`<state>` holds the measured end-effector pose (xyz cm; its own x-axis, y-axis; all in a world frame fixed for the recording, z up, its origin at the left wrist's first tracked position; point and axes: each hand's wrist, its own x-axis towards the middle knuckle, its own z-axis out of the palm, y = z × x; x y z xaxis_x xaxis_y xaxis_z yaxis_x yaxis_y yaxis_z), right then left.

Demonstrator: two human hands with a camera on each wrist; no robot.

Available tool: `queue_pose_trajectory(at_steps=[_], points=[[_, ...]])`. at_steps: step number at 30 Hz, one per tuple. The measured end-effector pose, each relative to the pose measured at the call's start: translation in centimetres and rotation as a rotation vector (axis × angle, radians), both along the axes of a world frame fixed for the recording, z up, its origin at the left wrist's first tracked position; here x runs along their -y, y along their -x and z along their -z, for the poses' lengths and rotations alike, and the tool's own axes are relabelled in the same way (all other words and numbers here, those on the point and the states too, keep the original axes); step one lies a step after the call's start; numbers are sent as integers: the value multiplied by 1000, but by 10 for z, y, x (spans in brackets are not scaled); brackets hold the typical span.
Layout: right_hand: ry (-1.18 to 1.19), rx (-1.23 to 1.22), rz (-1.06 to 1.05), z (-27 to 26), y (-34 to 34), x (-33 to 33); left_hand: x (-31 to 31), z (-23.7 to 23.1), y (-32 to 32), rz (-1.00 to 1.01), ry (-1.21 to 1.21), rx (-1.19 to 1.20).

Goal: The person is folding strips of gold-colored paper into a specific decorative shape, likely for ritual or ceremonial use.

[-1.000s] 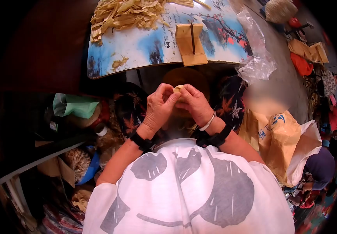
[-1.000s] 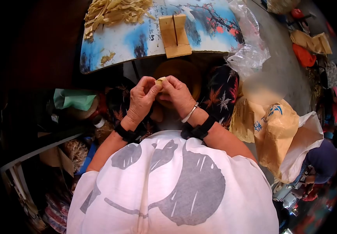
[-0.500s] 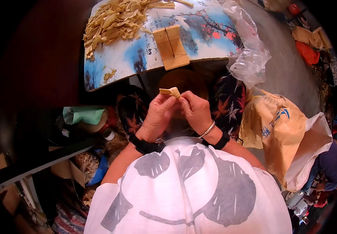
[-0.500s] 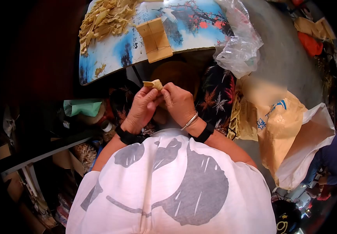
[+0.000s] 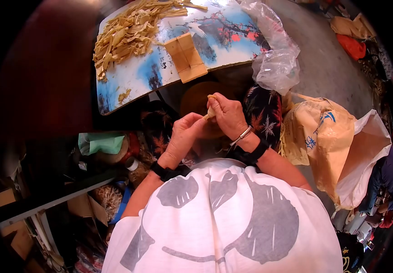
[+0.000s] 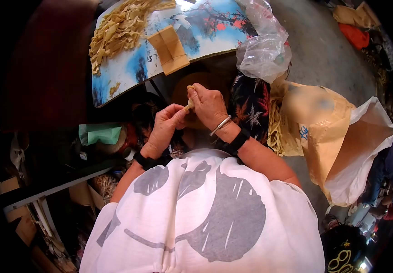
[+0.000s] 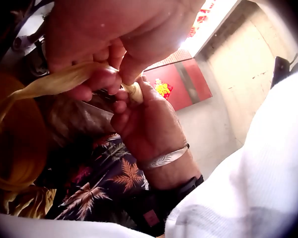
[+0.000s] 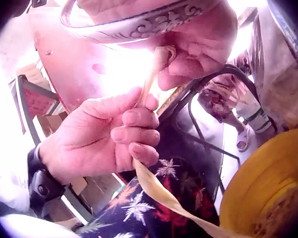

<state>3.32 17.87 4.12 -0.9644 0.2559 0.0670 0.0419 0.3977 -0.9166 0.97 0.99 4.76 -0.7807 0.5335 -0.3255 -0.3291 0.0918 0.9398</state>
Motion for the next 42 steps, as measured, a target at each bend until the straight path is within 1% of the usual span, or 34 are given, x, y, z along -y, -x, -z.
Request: queue_pose_trajectory(at_steps=[1,3,4,6,9,12,14,15,18,19,20,22,23,25,26,27,30,31,34,37,40,42], points=[[151,59,-65,-5,-1,-1,1,1,0,-24,9,-19],[450,180,-188,-19,-7,-5,1,-3,-1,-43,-28,29],[450,155,-217,-15,-9,-6,1,-7,-1,-52,-48,53],[450,107,-275,-6,-9,-7,5,-10,0,-13,-17,-5],[624,164,-231,-17,-9,-20,18,-15,0,16,18,-36],[821,233,-306,-20,-6,-24,22,-25,3,20,17,-5],[744,237,-282,-30,2,-27,21,-28,13,35,7,2],[707,231,-272,-36,11,-28,18,-28,21,40,11,-52],[563,88,-197,-47,47,-33,9,-25,61,38,69,-346],[520,46,-168,-49,58,-35,4,-34,74,16,144,-379],[386,-15,-125,-52,70,-35,0,-37,89,-32,237,-532],[119,-139,-27,-56,95,-30,-9,-30,121,-123,205,-700],[103,-162,10,-50,108,-29,-13,-28,134,-146,227,-710],[-30,-299,66,-32,130,-30,-19,-25,155,-191,274,-728],[-96,-365,93,-24,140,-31,-22,-23,161,-214,262,-705],[-126,-357,114,-19,147,-30,-26,-20,166,-236,248,-680],[-404,-372,118,-7,156,-32,-34,-4,176,-283,203,-642],[-402,-292,75,-8,156,-30,-35,2,178,-296,190,-633],[-497,-308,77,-1,155,-34,-29,8,183,-391,227,-468],[-472,-268,-21,-7,141,-43,-22,0,177,-345,236,-425],[-413,-238,-98,-22,103,-42,-11,-19,143,-292,-148,-117],[-357,-219,-150,-31,73,-40,-10,-17,119,-271,-164,-251]])
